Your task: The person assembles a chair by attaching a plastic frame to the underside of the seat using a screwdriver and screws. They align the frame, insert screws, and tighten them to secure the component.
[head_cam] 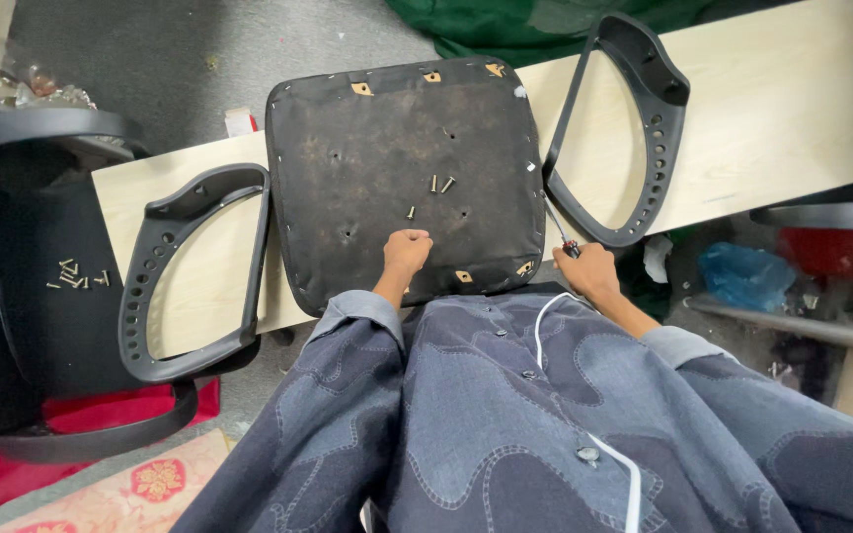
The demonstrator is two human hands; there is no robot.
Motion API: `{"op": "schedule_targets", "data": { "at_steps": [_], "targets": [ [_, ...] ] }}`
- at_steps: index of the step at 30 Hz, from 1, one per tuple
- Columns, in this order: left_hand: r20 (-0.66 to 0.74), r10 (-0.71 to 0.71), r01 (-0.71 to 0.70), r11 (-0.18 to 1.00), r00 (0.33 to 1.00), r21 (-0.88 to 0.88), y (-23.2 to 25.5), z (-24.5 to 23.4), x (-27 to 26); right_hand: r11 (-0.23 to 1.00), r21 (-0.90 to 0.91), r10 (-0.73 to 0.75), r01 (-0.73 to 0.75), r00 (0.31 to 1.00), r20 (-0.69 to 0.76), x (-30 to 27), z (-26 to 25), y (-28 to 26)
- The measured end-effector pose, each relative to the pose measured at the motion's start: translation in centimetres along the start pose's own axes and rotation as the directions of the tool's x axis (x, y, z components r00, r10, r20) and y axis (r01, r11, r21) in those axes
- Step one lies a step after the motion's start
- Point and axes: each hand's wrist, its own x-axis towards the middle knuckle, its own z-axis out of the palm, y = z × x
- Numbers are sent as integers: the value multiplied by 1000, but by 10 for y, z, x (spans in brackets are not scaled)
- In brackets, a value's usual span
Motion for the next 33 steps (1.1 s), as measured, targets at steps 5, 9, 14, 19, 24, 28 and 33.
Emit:
{"op": "schedule_targets", "data": {
  "at_steps": [5,9,14,19,24,28,33],
  "targets": [
    [62,-29,32,999,998,-39,30,14,-23,993,111,36,-32,999,-35,-10,-12,21],
    [87,-24,26,999,996,-23,66,40,-34,984,145,104,-105,994,13,1,-31,47],
    [84,-5,15,993,996,-118,107,109,-48,983,182,12,-32,994,110,52,-58,106],
    [-17,173,-174,982,985,-69,124,198,-55,997,57,-72,59,966,249,118,-87,162],
    [-89,324,-311,941,942,133,149,254,-41,999,46,6,-24,937,350,153,-122,186],
    [-139,328,-283,920,934,271,177,267,-27,998,58,13,-37,931,364,170,-147,198],
    [-139,289,-220,902,947,370,203,261,-10,994,102,0,-42,925,379,190,-161,204]
  ]
}}
